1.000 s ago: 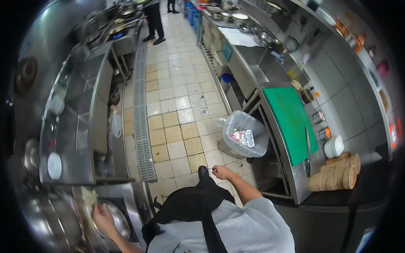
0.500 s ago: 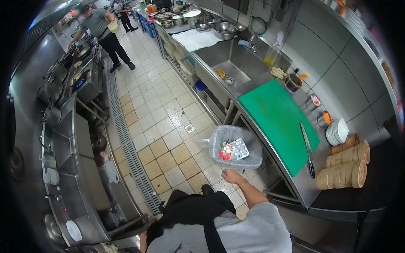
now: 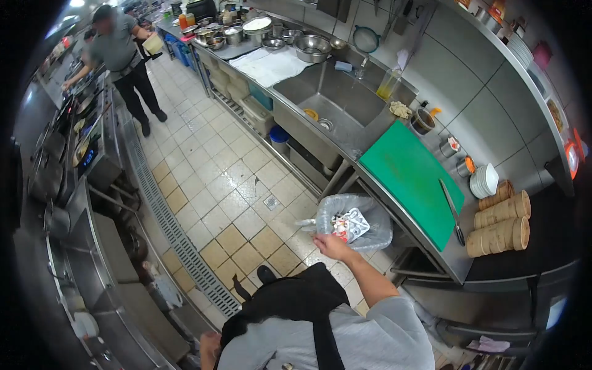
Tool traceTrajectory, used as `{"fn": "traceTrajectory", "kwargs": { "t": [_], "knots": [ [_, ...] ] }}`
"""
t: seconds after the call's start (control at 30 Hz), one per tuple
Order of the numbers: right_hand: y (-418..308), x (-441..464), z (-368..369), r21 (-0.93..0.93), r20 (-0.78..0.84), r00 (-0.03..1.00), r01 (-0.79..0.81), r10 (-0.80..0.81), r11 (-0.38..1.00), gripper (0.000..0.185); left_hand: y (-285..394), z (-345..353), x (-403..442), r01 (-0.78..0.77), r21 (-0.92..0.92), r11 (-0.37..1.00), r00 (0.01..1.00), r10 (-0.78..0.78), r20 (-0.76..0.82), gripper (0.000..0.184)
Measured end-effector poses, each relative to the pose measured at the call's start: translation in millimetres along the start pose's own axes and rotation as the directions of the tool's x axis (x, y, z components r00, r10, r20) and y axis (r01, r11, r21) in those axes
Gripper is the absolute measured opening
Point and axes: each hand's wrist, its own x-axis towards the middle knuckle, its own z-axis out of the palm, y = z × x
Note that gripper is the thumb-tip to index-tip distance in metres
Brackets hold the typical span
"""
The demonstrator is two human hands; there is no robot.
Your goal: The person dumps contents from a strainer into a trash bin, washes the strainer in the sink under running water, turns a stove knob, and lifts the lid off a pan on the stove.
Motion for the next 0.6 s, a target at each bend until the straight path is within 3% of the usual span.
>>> {"fn": "traceTrajectory", "kwargs": {
  "t": [0.07,0.13,0.2,0.27,0.33,0.43,0.5,0.53,0.6],
  "knots": [
    [-27.4,18.5,-14.5,0.109,-0.056,0.995,-0.076,0.082,0.991,0.025,46.5,-49.1,34.1,-0.173,-0.001,0.985,0.975,0.171,-0.140,0.029],
    [-47.9,34.1,-28.7,0.209,-0.124,0.981,-0.120,0.148,0.971,0.024,134.2,-92.0,46.2,-0.360,0.288,0.887,0.899,0.413,-0.146,0.039],
    [-53.1,39.9,-29.8,0.249,-0.128,0.962,-0.205,0.242,0.947,0.024,182.8,-116.2,109.3,-0.538,0.170,0.826,0.820,0.560,-0.123,0.038],
    [-47.2,40.3,-21.4,0.239,-0.213,0.952,-0.166,0.219,0.957,0.022,301.5,-117.9,71.9,-0.484,0.229,0.845,0.850,0.516,-0.109,0.034],
    [-38.9,36.4,-15.8,0.210,-0.286,0.940,-0.130,0.188,0.969,0.021,360.7,-103.6,93.0,-0.636,0.110,0.763,0.762,0.644,-0.060,0.031],
    [-18.6,35.5,-17.0,0.216,-0.398,0.904,-0.072,0.155,0.974,0.022,448.9,-72.8,65.2,-0.672,0.072,0.737,0.741,0.666,0.088,0.029],
    [-7.8,26.6,-15.6,0.326,-0.301,0.854,-0.326,0.424,0.887,0.022,479.0,-52.0,66.5,-0.662,0.128,0.738,0.749,0.649,0.132,0.029],
    [-0.3,29.1,-14.2,0.348,-0.360,0.832,-0.300,0.423,0.888,0.023,485.2,-45.8,68.9,-0.668,0.175,0.723,0.744,0.643,0.183,0.029],
    [21.9,43.4,-14.8,0.527,-0.253,0.806,-0.349,0.535,0.775,0.026,480.1,-37.6,81.0,-0.641,0.245,0.727,0.767,0.598,0.234,0.033]
  ]
}}
